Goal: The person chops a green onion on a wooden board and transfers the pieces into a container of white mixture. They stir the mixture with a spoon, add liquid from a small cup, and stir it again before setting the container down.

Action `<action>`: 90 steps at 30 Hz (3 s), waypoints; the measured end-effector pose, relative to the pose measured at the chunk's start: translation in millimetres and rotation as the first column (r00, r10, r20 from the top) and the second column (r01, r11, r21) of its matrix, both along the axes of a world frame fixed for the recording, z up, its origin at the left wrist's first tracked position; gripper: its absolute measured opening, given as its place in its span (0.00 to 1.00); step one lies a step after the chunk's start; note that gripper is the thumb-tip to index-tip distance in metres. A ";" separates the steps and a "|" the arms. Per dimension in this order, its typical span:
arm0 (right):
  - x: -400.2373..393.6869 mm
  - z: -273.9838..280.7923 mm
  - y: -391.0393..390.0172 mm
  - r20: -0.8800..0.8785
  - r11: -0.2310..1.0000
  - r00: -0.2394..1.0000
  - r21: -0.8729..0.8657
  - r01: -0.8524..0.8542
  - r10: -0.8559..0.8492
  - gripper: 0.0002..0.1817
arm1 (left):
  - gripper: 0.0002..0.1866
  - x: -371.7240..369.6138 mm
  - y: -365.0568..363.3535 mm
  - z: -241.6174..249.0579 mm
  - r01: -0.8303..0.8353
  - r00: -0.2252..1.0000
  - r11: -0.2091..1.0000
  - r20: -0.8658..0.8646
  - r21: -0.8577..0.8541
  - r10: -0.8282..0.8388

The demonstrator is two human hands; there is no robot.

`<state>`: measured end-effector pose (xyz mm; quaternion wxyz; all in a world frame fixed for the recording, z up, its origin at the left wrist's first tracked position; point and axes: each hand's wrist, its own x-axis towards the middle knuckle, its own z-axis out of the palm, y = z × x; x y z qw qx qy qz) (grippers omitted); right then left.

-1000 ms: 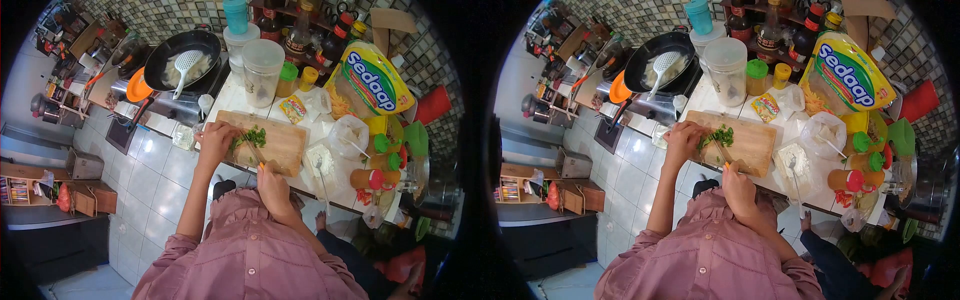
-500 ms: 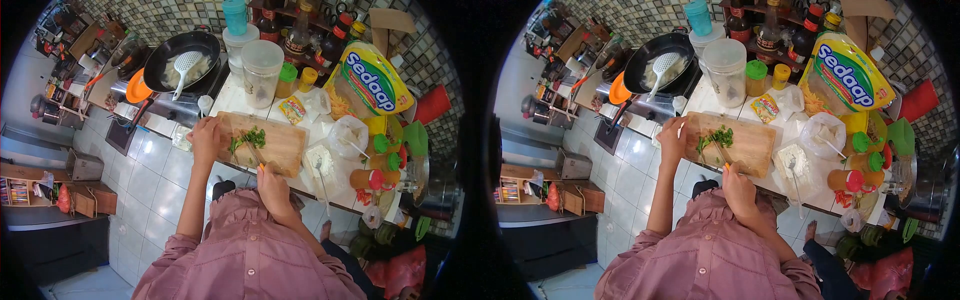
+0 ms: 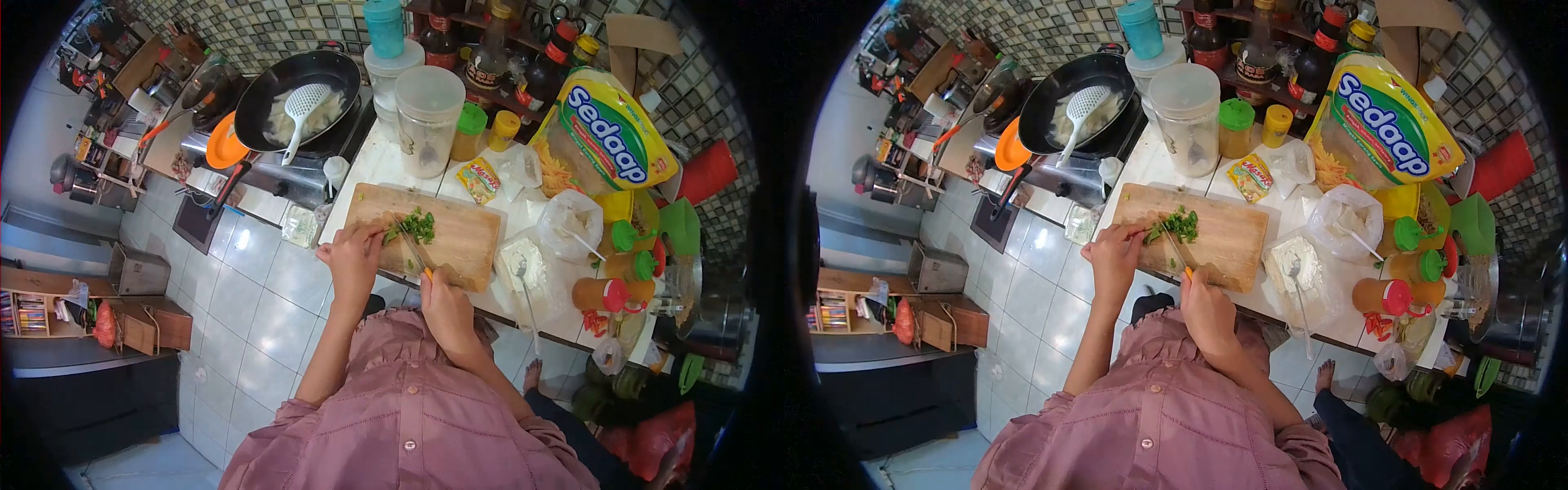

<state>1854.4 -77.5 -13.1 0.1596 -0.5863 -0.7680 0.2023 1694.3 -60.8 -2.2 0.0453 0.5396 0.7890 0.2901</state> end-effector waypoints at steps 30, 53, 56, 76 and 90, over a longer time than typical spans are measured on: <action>4.7 8.0 -1.9 -0.050 0.988 0.998 0.154 -0.023 0.031 0.11 | 0.04 9.8 -4.0 -21.8 0.110 0.974 0.986 -0.213 0.127 -0.081; -31.3 11.6 5.1 0.145 1.000 0.989 0.023 -0.007 0.004 0.15 | 0.02 16.0 2.5 -12.2 0.082 0.983 0.987 -0.177 0.137 -0.057; -26.2 7.5 1.1 0.150 0.994 0.989 0.107 -0.012 -0.004 0.15 | 0.02 15.9 2.2 -15.1 0.071 0.985 0.985 -0.166 0.155 -0.045; -10.3 11.1 -9.7 0.161 0.995 0.987 0.096 -0.031 0.015 0.13 | 0.04 19.1 -5.8 -17.4 0.036 0.981 0.987 -0.191 0.154 -0.006; -7.9 15.4 -1.6 -0.033 0.996 0.999 -0.085 -0.023 0.020 0.14 | 0.03 9.9 -0.5 -19.7 0.019 0.997 0.997 -0.082 0.076 -0.012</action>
